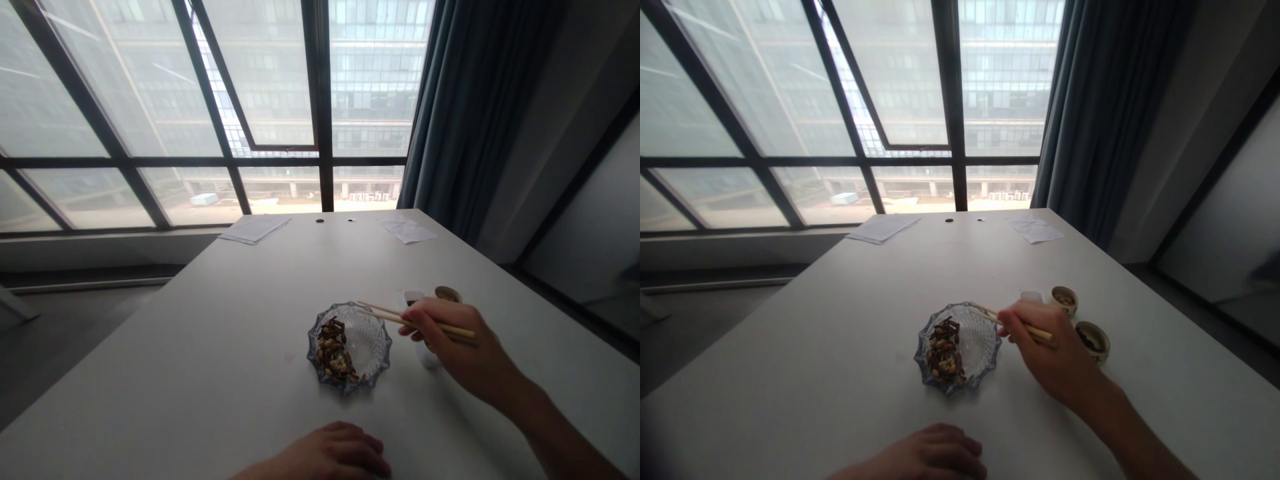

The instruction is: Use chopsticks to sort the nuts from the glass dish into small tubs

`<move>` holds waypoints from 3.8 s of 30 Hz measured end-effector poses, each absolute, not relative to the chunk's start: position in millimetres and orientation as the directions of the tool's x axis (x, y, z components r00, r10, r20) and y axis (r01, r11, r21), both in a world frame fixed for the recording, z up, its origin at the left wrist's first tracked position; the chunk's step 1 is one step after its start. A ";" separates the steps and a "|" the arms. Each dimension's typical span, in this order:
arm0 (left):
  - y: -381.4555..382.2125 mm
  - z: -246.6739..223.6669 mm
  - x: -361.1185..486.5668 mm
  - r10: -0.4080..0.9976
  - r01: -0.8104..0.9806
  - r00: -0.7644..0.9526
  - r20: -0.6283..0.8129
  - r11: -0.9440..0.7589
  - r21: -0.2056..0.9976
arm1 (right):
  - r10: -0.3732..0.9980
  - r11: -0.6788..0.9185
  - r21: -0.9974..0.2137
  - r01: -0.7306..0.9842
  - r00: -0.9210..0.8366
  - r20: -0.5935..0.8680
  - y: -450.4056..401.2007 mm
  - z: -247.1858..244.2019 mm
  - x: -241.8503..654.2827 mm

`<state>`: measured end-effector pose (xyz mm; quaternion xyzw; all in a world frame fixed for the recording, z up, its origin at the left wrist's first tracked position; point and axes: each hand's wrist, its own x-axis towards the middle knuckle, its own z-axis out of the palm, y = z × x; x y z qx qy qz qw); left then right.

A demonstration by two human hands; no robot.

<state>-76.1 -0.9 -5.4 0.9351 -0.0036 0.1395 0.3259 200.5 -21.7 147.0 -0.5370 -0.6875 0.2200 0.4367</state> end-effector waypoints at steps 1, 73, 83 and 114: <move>-0.2 -9.4 -76.5 0.082 -0.104 0.958 0.275 -0.793 0.600 | 0.930 0.352 -0.770 0.532 -0.106 0.352 -20.8 142.6 195.2; -7.3 33.6 -73.9 0.128 -0.005 0.980 0.154 -0.754 0.656 | 0.971 0.206 -0.828 0.522 -0.004 0.239 -37.0 155.3 195.4; -8.5 31.2 -74.2 0.132 -0.016 0.976 0.173 -0.747 0.665 | 0.924 0.379 -0.739 0.557 -0.266 0.274 -19.6 126.5 164.4; -7.9 33.2 -74.6 0.125 -0.016 0.978 0.165 -0.748 0.664 | 0.893 -0.026 -0.755 0.655 0.355 0.278 -82.8 184.0 272.9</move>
